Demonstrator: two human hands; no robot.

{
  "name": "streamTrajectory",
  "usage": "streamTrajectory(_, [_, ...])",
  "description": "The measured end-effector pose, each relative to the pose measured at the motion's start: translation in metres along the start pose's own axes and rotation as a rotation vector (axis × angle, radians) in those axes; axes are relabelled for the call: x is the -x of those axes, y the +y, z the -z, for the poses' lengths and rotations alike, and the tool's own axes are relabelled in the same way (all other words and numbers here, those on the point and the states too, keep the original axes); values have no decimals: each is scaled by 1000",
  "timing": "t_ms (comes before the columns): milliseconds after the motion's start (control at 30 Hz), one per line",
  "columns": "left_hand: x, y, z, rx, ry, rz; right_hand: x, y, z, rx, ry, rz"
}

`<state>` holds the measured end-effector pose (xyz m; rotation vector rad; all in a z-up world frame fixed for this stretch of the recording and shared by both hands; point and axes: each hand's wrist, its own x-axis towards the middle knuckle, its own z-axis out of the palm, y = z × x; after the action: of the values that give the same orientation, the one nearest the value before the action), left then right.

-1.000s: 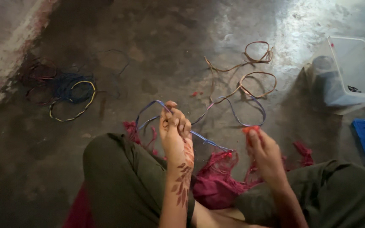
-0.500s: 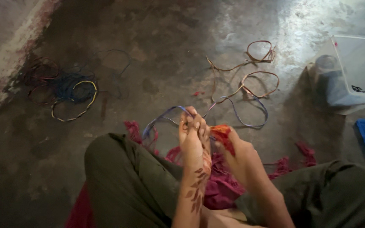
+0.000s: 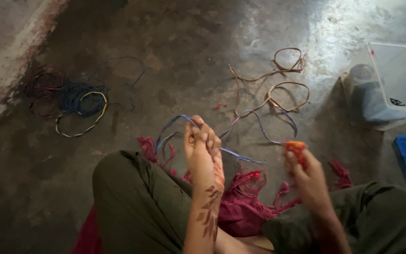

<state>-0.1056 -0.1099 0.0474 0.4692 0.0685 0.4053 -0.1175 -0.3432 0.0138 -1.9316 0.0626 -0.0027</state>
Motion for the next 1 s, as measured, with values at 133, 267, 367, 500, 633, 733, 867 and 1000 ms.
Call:
streamTrajectory(133, [1,-3,-2,41,-20,32,4,-22,3,-112,9,-3])
streamTrajectory(267, [16,-17,-13,63,-43,134,11,-61,-43,-24,-108,276])
streamTrajectory(367, [23,-19,-18,-49,-36,105,28,-86,-55,257,-120,410])
streamTrajectory(500, [20,-12,-19,-2,35,116,29,-92,-54,355,-217,145])
streamTrajectory(633, [14,-3,-18,-19,122,99,21,-50,-37,197,-272,20])
streamTrajectory(733, [-1,24,-3,-59,67,-37,7,-12,-12,174,-140,320])
streamTrajectory(867, [-11,45,8,16,-17,-68,11,-11,5,224,114,83])
streamTrajectory(1000, [1,27,-2,-138,34,97,8,-48,-29,6,76,148])
